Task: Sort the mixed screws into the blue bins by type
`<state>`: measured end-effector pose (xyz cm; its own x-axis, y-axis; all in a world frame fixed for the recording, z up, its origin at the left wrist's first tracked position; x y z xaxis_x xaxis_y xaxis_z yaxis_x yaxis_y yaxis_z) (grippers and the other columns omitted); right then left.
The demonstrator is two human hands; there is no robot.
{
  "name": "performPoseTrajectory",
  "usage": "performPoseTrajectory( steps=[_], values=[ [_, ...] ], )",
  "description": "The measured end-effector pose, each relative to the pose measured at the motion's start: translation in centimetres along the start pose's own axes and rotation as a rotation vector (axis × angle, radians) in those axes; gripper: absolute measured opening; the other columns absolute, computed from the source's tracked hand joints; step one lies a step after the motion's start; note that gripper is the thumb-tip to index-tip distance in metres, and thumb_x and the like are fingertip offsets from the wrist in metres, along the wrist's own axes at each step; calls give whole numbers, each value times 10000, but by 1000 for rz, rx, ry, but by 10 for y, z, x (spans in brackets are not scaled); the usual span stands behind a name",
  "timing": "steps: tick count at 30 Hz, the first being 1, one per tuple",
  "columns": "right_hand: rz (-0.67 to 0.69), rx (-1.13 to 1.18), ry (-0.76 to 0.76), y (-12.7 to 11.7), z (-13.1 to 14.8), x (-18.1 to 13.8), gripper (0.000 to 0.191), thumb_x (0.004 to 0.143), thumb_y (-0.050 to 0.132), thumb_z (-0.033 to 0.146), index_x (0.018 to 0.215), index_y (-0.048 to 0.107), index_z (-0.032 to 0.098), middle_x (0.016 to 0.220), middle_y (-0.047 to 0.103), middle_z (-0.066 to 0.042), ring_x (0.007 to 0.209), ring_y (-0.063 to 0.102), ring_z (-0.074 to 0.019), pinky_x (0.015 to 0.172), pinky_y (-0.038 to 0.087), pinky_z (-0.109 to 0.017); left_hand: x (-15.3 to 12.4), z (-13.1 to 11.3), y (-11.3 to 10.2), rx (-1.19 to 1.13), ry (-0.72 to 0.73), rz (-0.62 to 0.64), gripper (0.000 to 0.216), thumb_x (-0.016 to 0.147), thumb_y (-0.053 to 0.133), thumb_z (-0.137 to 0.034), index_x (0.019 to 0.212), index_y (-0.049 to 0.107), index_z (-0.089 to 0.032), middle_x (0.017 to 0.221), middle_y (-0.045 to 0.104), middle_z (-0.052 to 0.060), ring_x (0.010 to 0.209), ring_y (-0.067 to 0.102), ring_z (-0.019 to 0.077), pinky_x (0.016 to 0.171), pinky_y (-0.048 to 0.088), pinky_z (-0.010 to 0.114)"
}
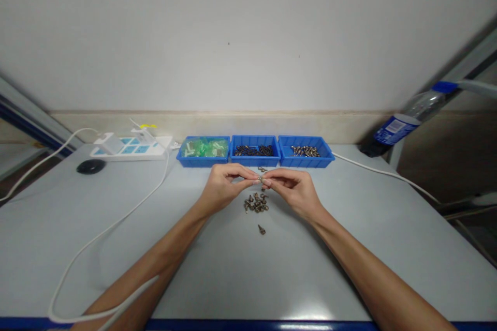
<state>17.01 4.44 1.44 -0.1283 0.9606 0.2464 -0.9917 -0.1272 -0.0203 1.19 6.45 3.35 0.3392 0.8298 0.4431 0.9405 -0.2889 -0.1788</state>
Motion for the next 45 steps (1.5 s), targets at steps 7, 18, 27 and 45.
performPoseTrajectory(
  steps=[7,18,27,45],
  values=[
    [-33,-126,-79,-4,3,0,156,775,772,320,892,782,217,915,779,-72,828,731,-217,792,601,-370,0,19,3,-120,-173,-35,179,719,817,-260,818,755,-124,869,782,98,819,755,208,846,628,356],
    [-57,-290,-226,-8,20,-3,98,807,745,269,884,784,222,886,779,-64,792,726,-207,747,595,-361,-1,19,3,-141,-273,-53,220,692,824,-277,830,753,-121,887,785,100,822,761,224,845,632,354],
    [-68,-405,-368,-6,37,-6,87,826,727,217,895,776,235,874,782,-43,761,727,-192,719,580,-335,-3,16,1,-64,-239,-85,184,684,818,-239,821,762,-130,862,783,82,800,757,207,800,635,304],
    [-23,-535,-569,6,54,-15,110,848,681,138,900,757,198,855,773,-60,758,727,-175,712,580,-297,-4,9,5,17,-177,-126,157,687,751,-167,836,764,-119,834,778,70,749,747,180,747,635,258]
  ],
)
Point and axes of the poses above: each hand's wrist, its own x-axis towards the middle knuckle, its own y-axis out of the palm, z = x × y, the point moved 8 cm from there along x, towards the middle knuckle
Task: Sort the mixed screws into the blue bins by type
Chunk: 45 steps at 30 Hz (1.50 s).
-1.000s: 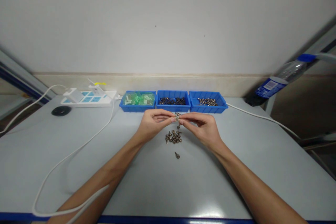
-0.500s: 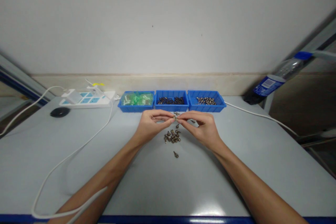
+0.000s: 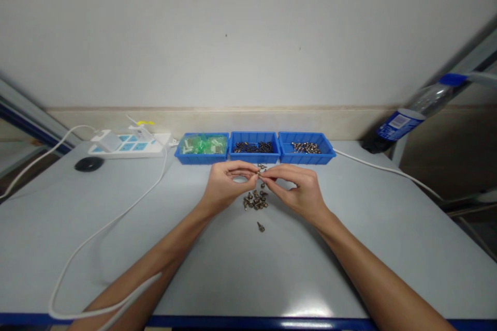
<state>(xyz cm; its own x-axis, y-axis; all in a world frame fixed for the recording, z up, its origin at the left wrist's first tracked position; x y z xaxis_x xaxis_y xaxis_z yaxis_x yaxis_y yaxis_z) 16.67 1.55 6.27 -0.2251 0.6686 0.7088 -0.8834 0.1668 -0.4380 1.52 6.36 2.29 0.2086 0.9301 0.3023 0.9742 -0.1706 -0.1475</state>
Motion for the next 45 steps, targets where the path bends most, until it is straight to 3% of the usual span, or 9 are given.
performPoseTrajectory(
  steps=[11,18,24,30,35,45],
  values=[
    [28,-5,16,-3,-5,1,116,836,682,137,877,765,207,845,780,-50,747,738,-179,694,592,-294,2,4,1,-58,-102,58,170,691,790,-230,820,754,-125,846,783,80,775,759,200,747,634,257],
    [56,-52,-87,-2,4,0,145,859,659,129,926,763,205,867,781,-51,795,742,-179,742,598,-288,1,1,-1,-35,-34,19,145,682,790,-201,760,691,-129,840,781,72,747,756,184,736,634,247],
    [38,-78,-63,-2,4,1,153,863,646,149,922,766,224,882,781,-54,794,740,-192,744,598,-314,1,-5,-1,-33,9,-21,155,692,779,-200,799,693,-128,874,780,79,794,760,204,793,641,290],
    [11,1,117,-4,-13,2,103,849,679,190,871,771,231,853,781,-49,767,734,-197,726,586,-328,3,-6,-5,-45,-6,17,206,710,800,-251,850,704,-135,903,782,84,843,760,221,823,642,310],
    [11,199,285,-1,-32,-2,69,810,740,250,859,779,220,864,777,-58,790,730,-198,732,594,-330,3,-9,-5,-25,28,46,183,724,801,-260,827,720,-132,883,780,84,822,759,211,814,643,312],
    [59,601,674,13,-53,-12,215,660,852,331,809,784,191,756,777,-69,690,750,-202,702,634,-346,0,-23,-4,41,145,74,119,751,784,-214,827,733,-138,885,775,82,825,749,194,838,634,310]
  ],
)
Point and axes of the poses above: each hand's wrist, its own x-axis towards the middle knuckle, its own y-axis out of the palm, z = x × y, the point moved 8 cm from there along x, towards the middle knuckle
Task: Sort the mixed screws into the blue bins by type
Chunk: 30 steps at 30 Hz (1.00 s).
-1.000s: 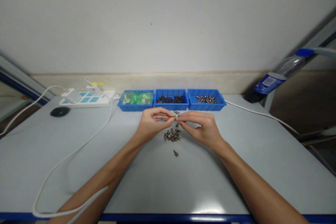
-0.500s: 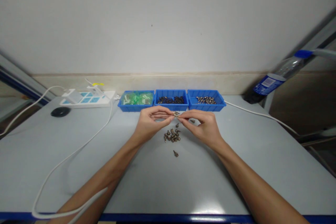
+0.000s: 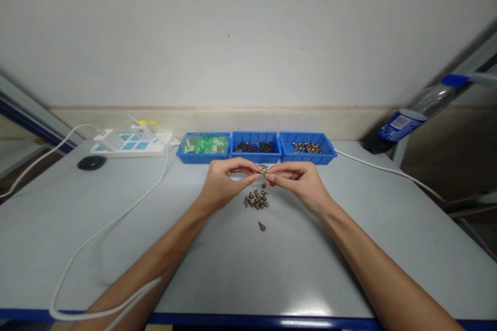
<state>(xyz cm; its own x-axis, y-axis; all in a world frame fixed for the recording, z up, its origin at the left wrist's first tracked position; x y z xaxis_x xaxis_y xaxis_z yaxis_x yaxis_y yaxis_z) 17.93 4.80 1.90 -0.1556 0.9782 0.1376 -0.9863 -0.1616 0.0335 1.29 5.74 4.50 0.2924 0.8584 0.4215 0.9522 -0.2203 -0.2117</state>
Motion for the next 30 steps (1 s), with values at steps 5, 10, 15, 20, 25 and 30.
performPoseTrajectory(
  steps=[5,10,15,20,25,30],
  values=[
    [-35,-40,-24,-2,0,1,191,653,852,322,787,785,204,793,783,-68,720,751,-209,739,629,-365,-1,2,2,-5,-44,-6,157,736,786,-228,844,729,-129,888,776,87,816,756,208,827,643,316],
    [-51,-246,-185,-1,11,-2,126,734,791,303,801,784,196,810,781,-78,760,741,-223,728,609,-368,-2,4,3,43,-63,-34,146,738,775,-241,824,730,-132,852,778,74,782,761,207,795,652,304],
    [-90,-429,-326,3,26,-9,65,790,742,256,810,753,195,790,767,-51,720,715,-193,682,575,-311,-3,-7,4,148,38,-32,111,752,751,-203,840,733,-137,825,781,62,727,760,190,741,651,267],
    [-127,-539,-429,6,44,-15,32,808,712,230,804,717,198,770,752,-32,691,702,-178,675,569,-294,-5,-14,5,231,117,-29,118,775,724,-185,888,741,-153,858,787,50,742,763,188,757,647,264],
    [-106,-594,-457,8,46,-15,52,807,700,221,830,743,203,773,762,-34,678,701,-180,681,568,-303,-4,-5,4,170,29,-38,151,788,725,-217,923,748,-153,901,788,52,799,765,202,821,645,298],
    [-106,-541,-400,5,34,-11,93,814,708,243,863,777,204,817,779,-54,693,713,-189,642,572,-304,-3,4,6,42,-62,-20,168,777,748,-213,929,751,-142,911,787,63,833,764,203,835,641,290]
  ],
)
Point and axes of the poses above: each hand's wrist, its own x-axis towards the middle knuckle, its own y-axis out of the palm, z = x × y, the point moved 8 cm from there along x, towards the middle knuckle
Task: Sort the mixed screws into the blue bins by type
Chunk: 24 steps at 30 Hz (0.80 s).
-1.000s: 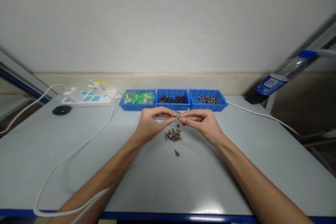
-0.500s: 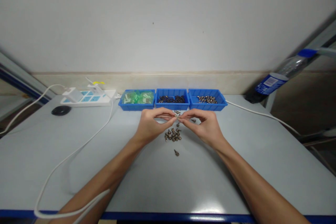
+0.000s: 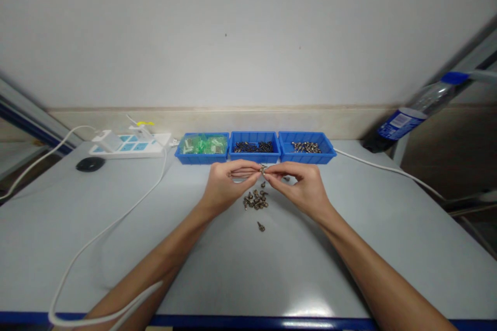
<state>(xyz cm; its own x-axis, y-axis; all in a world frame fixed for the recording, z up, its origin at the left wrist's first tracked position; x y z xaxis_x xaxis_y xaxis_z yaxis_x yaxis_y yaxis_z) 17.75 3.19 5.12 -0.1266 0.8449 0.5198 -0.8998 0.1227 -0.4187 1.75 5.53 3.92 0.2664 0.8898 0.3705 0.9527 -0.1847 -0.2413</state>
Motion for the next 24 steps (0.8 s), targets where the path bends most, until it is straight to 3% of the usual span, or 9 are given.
performPoseTrajectory(
  steps=[10,18,24],
  values=[
    [148,422,328,9,-22,1,153,755,784,321,862,801,213,844,786,-79,738,739,-191,714,617,-329,1,21,7,-252,-210,99,211,736,810,-262,904,759,-147,912,787,87,849,764,221,815,645,310],
    [170,396,422,10,-29,-1,238,705,814,378,809,802,164,734,760,-82,615,680,-156,612,579,-287,-1,26,10,-308,-335,115,246,695,841,-269,868,758,-114,854,787,103,807,767,224,803,643,303],
    [193,430,460,15,-33,-3,241,681,832,366,815,806,168,669,730,-65,593,653,-144,613,561,-289,-3,28,9,-302,-334,73,292,661,857,-262,875,750,-94,821,785,103,767,767,218,729,644,259]
  ],
)
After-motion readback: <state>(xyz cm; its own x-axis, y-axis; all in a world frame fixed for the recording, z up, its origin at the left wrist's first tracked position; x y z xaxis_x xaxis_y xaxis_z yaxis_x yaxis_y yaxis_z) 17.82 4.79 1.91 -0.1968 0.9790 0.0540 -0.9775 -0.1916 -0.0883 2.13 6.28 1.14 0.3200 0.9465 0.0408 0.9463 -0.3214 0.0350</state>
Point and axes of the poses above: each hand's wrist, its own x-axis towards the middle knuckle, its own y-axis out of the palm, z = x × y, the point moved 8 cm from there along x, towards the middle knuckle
